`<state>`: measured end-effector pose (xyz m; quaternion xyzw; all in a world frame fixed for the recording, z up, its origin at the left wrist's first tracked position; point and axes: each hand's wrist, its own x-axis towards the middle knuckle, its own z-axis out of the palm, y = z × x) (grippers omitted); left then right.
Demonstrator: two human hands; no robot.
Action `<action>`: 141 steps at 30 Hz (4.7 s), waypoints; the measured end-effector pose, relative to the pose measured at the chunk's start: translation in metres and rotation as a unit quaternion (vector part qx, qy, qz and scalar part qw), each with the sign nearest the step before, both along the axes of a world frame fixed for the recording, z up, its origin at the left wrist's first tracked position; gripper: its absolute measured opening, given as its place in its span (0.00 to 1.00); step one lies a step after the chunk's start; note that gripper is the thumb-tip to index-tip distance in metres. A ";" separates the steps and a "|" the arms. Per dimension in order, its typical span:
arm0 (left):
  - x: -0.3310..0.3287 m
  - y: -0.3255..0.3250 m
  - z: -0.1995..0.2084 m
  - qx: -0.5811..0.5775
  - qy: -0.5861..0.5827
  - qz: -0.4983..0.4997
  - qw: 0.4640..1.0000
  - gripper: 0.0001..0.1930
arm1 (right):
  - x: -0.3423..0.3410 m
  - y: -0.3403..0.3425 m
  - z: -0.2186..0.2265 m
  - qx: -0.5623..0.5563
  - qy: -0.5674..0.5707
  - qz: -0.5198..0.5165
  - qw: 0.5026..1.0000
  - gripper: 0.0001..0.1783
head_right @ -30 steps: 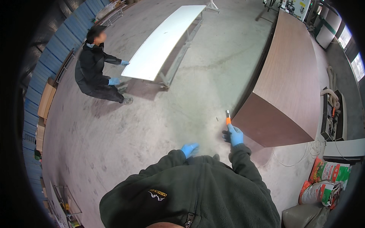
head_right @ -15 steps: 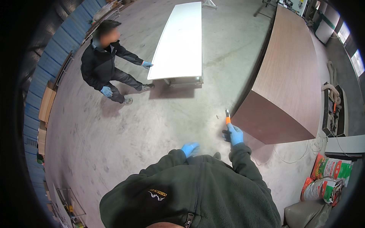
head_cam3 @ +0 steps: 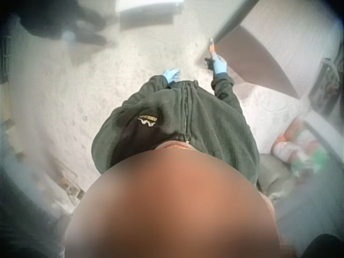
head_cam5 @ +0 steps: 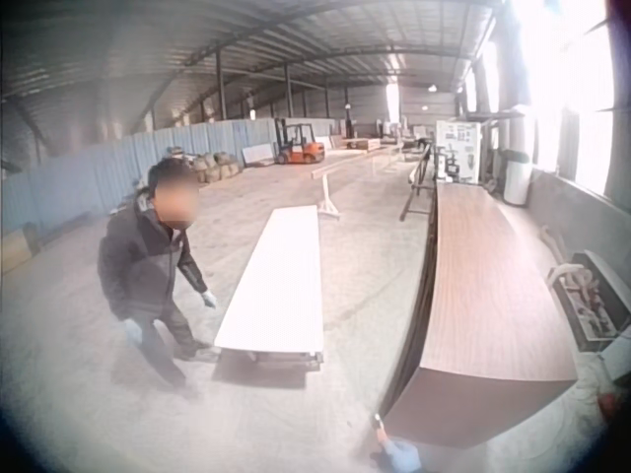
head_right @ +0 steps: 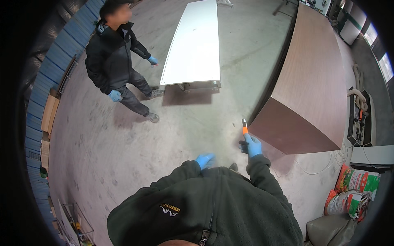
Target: The person uses a utility knife to score and separate large brown wood panels on the floor. A coworker removes the cut pieces as they are separated. The person continues cutting multiple panels in sequence.
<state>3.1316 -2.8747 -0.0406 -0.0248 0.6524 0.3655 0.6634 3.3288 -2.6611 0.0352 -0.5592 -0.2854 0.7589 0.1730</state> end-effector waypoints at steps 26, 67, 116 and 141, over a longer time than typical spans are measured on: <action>-0.265 -0.176 0.009 0.058 0.002 0.187 0.981 0.09 | -0.292 -0.188 0.071 0.021 0.115 0.434 0.893 0.24; -0.854 -0.081 0.245 0.392 -0.101 -0.316 0.858 0.16 | -0.972 -0.120 0.079 -0.168 0.353 -0.099 0.915 0.34; -1.280 0.133 0.230 0.129 -0.472 -0.559 0.669 0.21 | -1.310 -0.057 0.029 -0.055 0.356 -0.459 0.812 0.16; -0.545 0.043 -0.022 0.383 -0.057 -0.838 0.383 0.13 | -0.584 -0.272 0.392 0.615 -0.195 -0.597 0.477 0.16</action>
